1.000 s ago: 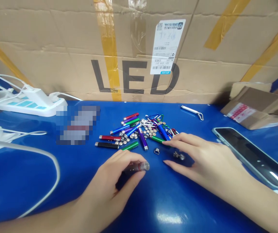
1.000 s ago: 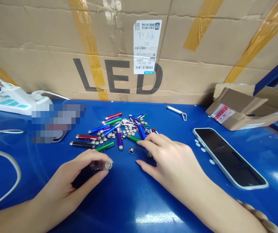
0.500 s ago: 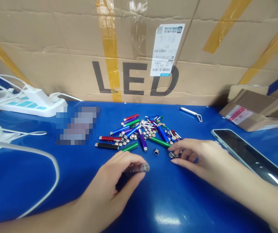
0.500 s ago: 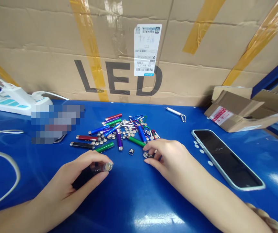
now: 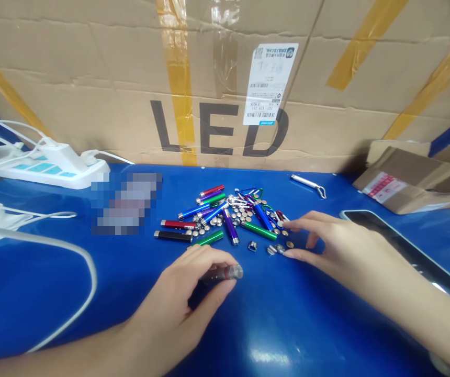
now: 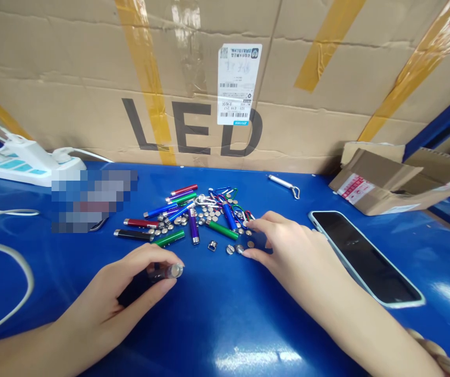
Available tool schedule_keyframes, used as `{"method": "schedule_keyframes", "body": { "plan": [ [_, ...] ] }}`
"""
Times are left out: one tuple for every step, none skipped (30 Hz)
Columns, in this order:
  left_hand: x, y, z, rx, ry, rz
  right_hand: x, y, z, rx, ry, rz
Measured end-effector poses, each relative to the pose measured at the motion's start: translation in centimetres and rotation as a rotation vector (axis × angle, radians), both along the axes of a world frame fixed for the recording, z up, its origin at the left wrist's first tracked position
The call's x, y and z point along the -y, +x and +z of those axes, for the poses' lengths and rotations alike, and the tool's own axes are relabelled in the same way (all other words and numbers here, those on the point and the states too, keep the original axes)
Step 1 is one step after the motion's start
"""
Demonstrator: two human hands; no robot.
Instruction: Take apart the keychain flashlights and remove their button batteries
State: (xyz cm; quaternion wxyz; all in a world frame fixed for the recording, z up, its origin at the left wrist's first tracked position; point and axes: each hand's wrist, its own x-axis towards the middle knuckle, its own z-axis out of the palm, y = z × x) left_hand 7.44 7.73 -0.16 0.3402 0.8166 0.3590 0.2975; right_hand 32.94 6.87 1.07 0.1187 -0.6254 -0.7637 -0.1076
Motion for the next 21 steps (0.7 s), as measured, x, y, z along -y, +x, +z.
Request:
{"method": "schedule_keyframes", "body": {
  "plan": [
    [0.0,0.0,0.0,-0.001,-0.001,-0.001,0.0,0.0,-0.1,0.007,-0.008,-0.007],
    [0.0,0.0,0.0,-0.002,-0.001,0.0,0.0,0.0,-0.1,0.006,-0.018,-0.017],
    [0.0,0.0,0.0,-0.003,-0.002,0.001,0.0,0.0,-0.1,-0.001,-0.031,-0.025],
    [0.0,0.0,0.0,-0.004,-0.004,0.001,0.0,-0.1,-0.1,-0.012,-0.045,-0.03],
    [0.0,-0.1,0.0,-0.005,-0.006,0.0,0.0,-0.2,-0.1,-0.022,-0.063,-0.033],
    [0.0,-0.1,0.0,-0.006,-0.009,0.0,0.0,-0.3,0.0,-0.026,-0.081,-0.033],
    [0.1,-0.1,0.0,-0.007,-0.012,0.0,0.0,-0.5,0.2,-0.023,-0.101,-0.034],
    [0.1,-0.1,0.1,-0.008,-0.015,-0.001,0.0,-0.7,0.3,-0.014,-0.117,-0.038],
    [0.1,-0.1,0.1,-0.007,-0.017,-0.003,-0.1,-0.9,0.5,-0.004,-0.135,-0.043],
    [0.1,-0.1,0.1,-0.004,-0.017,-0.005,-0.1,-1.1,0.7,0.002,-0.152,-0.049],
    [0.1,-0.1,0.2,0.0,-0.016,-0.009,-0.1,-1.2,0.9,0.006,-0.169,-0.053],
    [0.1,-0.1,0.2,0.006,-0.012,-0.013,-0.1,-1.3,1.1,0.009,-0.183,-0.057],
    [0.1,-0.1,0.2,0.012,-0.009,-0.015,-0.2,-1.4,1.2,0.016,-0.195,-0.062],
    [0.0,0.0,0.2,0.016,-0.007,-0.015,-0.2,-1.4,1.2,0.026,-0.202,-0.068],
    [0.0,0.0,0.2,0.019,-0.006,-0.015,-0.2,-1.4,1.3,0.038,-0.206,-0.073],
    [0.0,0.0,0.2,0.02,-0.006,-0.014,-0.2,-1.4,1.2,0.048,-0.204,-0.072],
    [0.0,0.0,0.2,0.018,-0.007,-0.014,-0.2,-1.5,1.1,0.056,-0.198,-0.066],
    [0.0,0.0,0.2,0.015,-0.009,-0.015,-0.2,-1.5,1.0,0.06,-0.187,-0.054],
    [0.0,0.0,0.2,0.011,-0.009,-0.015,-0.2,-1.5,0.9,0.062,-0.174,-0.039],
    [0.0,0.0,0.2,0.006,-0.01,-0.012,-0.2,-1.4,0.8,0.063,-0.157,-0.021],
    [0.0,0.0,0.2,0.001,-0.01,-0.008,-0.2,-1.4,0.7,0.064,-0.136,0.001]
  ]
}}
